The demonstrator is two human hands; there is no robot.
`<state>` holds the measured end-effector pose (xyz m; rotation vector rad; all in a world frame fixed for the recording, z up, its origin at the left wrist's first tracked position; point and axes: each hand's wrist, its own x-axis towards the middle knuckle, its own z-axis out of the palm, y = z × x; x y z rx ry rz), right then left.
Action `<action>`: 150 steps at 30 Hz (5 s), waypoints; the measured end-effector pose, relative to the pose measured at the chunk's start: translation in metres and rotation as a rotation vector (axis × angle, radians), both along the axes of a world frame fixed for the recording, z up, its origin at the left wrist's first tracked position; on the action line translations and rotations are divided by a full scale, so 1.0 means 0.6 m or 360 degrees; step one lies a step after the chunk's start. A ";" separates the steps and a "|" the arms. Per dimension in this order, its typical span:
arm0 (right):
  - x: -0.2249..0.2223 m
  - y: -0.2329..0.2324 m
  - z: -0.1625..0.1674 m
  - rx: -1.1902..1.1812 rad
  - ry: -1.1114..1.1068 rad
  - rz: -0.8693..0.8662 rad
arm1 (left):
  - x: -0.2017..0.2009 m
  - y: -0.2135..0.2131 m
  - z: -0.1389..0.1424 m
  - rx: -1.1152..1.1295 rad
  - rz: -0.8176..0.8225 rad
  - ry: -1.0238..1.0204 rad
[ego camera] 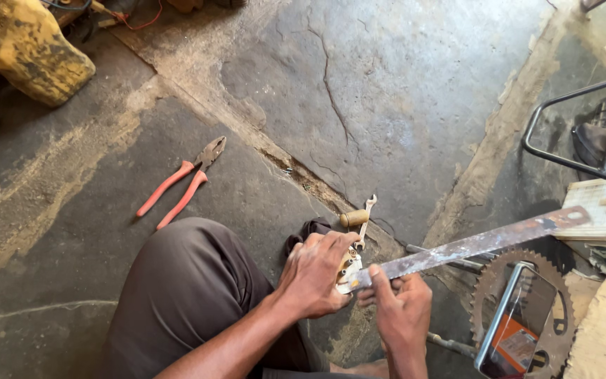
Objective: The person sits on the workshop floor and holds a small round metal component between their legs while repeatedly drawing a hacksaw blade across its edge by hand. They reposition the component and the blade several times and continue sawing the same part throughout the episode.
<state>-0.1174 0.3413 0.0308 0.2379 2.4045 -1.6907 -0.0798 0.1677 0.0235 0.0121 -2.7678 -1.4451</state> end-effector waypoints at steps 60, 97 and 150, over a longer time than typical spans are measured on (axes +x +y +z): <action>-0.006 0.016 -0.033 -0.0283 -0.0024 0.0008 | 0.004 0.002 -0.004 0.0003 -0.0020 -0.0027; 0.000 0.017 -0.028 -0.0124 0.0043 0.0064 | 0.003 0.009 -0.006 0.0015 0.0091 -0.0022; 0.015 0.118 0.035 -0.0197 0.0123 -0.0145 | -0.006 0.002 -0.001 0.0211 0.0195 -0.0168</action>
